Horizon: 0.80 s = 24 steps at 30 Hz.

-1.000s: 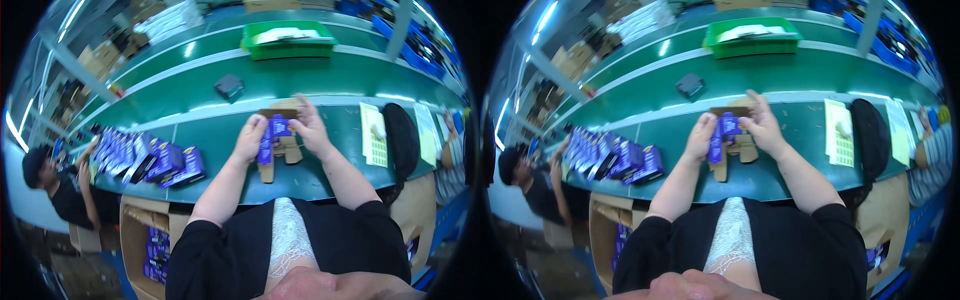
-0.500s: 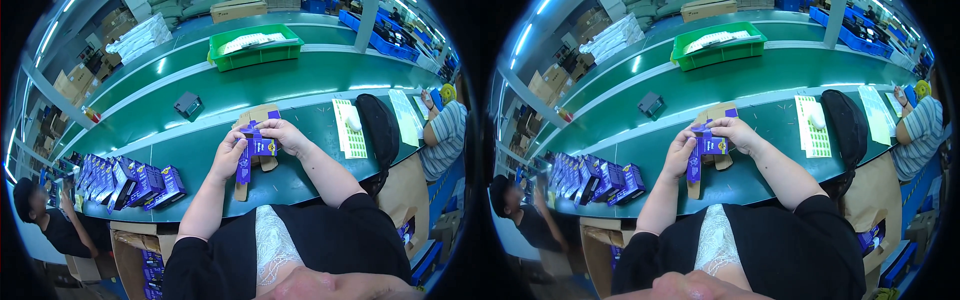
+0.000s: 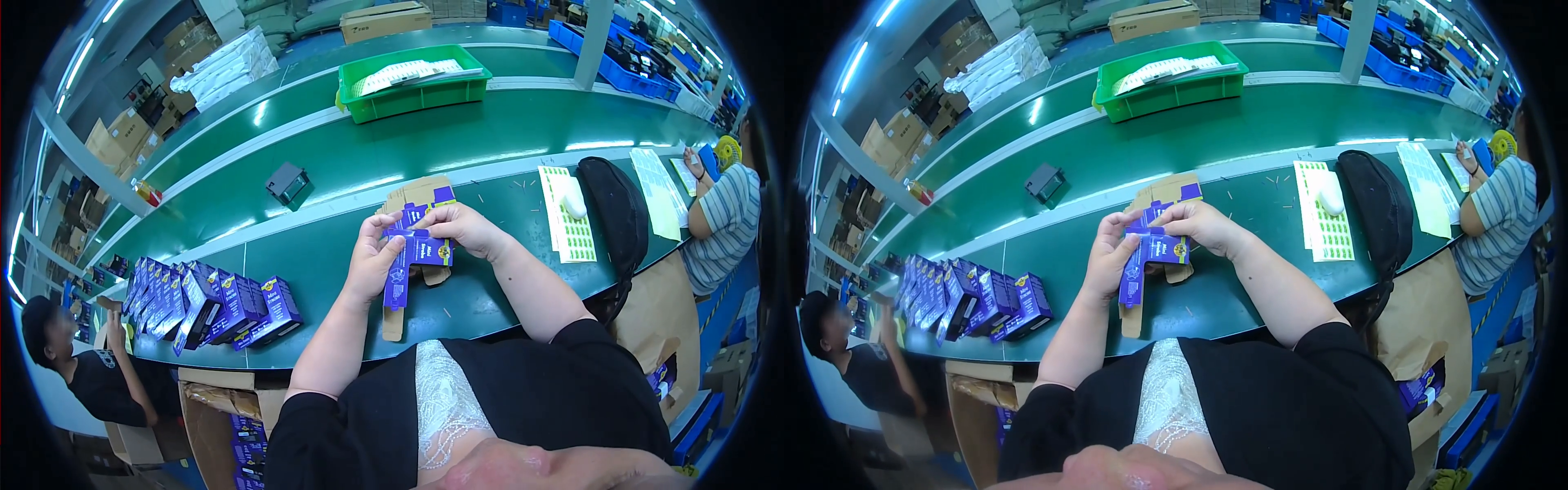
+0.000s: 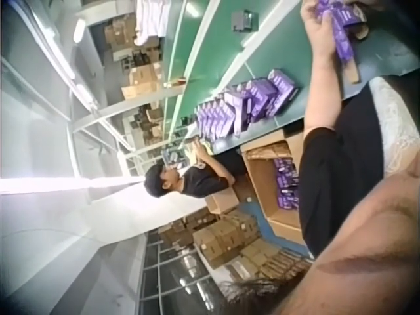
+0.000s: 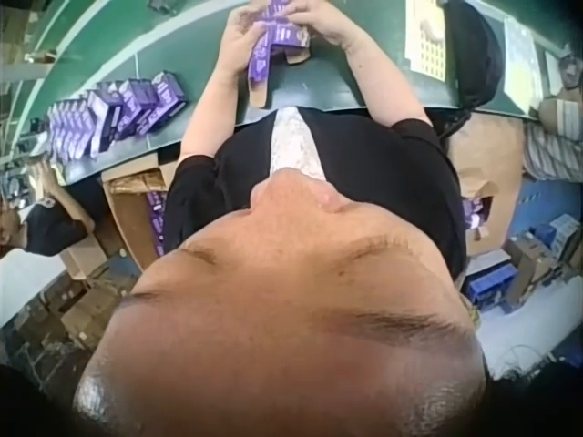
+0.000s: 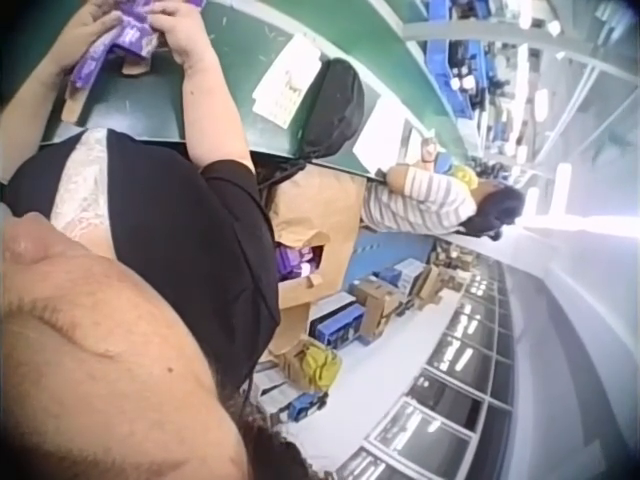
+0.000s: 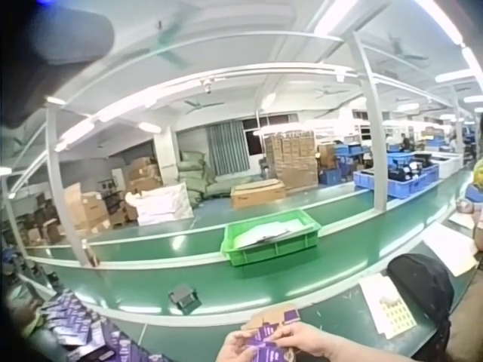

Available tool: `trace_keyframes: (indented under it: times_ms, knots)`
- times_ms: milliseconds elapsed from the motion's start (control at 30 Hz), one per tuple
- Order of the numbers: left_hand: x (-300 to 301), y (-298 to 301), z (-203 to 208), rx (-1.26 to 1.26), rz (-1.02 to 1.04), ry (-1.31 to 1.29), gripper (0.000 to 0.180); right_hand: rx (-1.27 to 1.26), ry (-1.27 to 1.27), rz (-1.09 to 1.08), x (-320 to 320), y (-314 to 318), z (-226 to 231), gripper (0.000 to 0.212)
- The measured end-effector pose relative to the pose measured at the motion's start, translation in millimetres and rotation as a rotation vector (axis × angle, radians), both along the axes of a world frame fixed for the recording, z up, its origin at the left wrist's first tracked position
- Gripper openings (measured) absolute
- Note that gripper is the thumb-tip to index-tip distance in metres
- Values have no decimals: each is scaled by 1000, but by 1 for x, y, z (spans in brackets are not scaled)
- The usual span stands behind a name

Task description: Packaging products into cardboard inserts at a factory assembly line.

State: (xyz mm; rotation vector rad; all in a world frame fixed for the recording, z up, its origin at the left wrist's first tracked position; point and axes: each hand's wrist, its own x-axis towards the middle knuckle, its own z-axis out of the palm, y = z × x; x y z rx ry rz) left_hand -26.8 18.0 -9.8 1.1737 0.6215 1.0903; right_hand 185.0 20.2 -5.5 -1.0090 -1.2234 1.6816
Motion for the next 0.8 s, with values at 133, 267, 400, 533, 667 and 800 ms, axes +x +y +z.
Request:
trace_keyframes:
  times_ms: [133,267,400,533,667,800]
  knots:
    - [-9,11,-11,-13,61,22,15,-9,93,-18,-6,-2,1,25]
    - [-14,14,-2,-128,117,22,17,341,-165,-99,-16,-8,-1,33]
    - [-11,15,2,-200,162,22,20,619,-538,-131,-17,-12,10,47]
    - [-6,14,1,-189,105,-26,26,741,-474,-197,-14,-4,-5,47]
    - [-10,2,13,-194,-41,-63,33,770,-413,-333,-23,-16,9,42]
    - [-2,-2,3,71,28,133,31,966,-597,-350,-19,-14,4,31]
